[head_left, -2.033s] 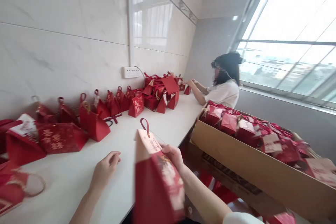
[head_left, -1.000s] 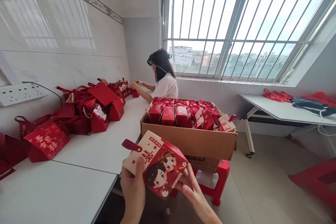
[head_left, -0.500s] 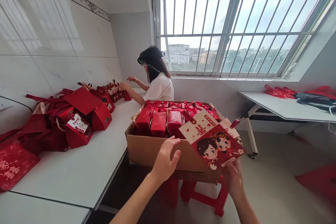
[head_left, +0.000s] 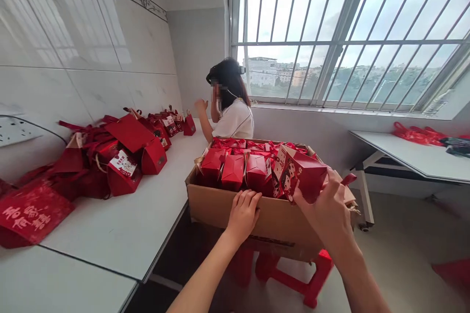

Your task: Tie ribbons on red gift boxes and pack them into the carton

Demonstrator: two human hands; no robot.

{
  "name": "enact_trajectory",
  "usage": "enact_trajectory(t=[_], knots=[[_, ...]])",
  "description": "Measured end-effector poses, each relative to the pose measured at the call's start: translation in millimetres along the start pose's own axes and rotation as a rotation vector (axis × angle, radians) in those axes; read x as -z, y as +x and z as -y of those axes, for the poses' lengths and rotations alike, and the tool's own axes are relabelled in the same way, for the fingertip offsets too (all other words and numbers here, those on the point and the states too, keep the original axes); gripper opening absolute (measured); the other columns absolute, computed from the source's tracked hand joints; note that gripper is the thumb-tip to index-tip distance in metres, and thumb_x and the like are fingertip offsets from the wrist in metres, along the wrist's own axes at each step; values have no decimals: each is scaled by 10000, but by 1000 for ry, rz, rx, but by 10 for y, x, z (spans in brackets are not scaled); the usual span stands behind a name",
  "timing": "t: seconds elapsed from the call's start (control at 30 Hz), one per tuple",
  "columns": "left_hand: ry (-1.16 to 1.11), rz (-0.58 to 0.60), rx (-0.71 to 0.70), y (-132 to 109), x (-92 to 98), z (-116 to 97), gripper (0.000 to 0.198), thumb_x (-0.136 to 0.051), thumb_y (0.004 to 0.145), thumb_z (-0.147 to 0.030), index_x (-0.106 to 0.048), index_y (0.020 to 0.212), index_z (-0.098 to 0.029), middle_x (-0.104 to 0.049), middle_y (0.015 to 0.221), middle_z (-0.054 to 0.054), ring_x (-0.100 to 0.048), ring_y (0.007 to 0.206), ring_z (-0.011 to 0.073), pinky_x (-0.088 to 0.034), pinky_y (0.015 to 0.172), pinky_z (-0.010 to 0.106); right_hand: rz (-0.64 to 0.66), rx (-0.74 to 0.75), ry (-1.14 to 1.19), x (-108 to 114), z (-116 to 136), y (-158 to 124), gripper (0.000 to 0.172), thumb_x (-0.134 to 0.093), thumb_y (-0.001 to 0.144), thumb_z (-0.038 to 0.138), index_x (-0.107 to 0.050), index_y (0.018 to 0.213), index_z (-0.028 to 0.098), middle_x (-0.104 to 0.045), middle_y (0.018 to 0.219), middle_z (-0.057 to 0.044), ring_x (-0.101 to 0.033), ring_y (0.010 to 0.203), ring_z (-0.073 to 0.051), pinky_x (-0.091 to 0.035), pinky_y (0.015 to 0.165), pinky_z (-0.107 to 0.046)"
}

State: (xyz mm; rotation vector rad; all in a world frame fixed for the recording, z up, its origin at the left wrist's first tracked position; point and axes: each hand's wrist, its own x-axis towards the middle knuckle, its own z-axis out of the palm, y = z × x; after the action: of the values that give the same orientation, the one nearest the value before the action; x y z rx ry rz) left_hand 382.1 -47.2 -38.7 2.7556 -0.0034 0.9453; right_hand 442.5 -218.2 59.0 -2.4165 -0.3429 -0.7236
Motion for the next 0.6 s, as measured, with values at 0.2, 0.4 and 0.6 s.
enact_trajectory(t=[0.2,0.4,0.6], knots=[[-16,43,-7,-32,17,13,500,-473,798,-99,-415,1285,-202,-549,1235,82,-457,1215,225,-328,1074,443,239,-86,-202,-79,228,46,752,-430,799,547,-236,1365,92,-503,1032,-183,-620,868,-347,-483,719,-449],[-58,144,-30,-40,151,-3,575,-439,785,-100,-364,1352,-161,-438,1394,73,-338,1327,224,-255,1128,430,442,-104,-336,-177,406,466,673,-399,817,549,-390,1298,78,-522,1133,-256,-606,985,-367,-468,782,-444],[-65,260,8,-325,406,-13,527,-467,797,-144,-412,1321,-168,-328,1464,96,-285,1359,241,-273,1116,474,588,-32,-365,-451,443,876,647,-473,794,500,-486,1239,31,-546,1201,-265,-537,1121,-362,-433,882,-438]])
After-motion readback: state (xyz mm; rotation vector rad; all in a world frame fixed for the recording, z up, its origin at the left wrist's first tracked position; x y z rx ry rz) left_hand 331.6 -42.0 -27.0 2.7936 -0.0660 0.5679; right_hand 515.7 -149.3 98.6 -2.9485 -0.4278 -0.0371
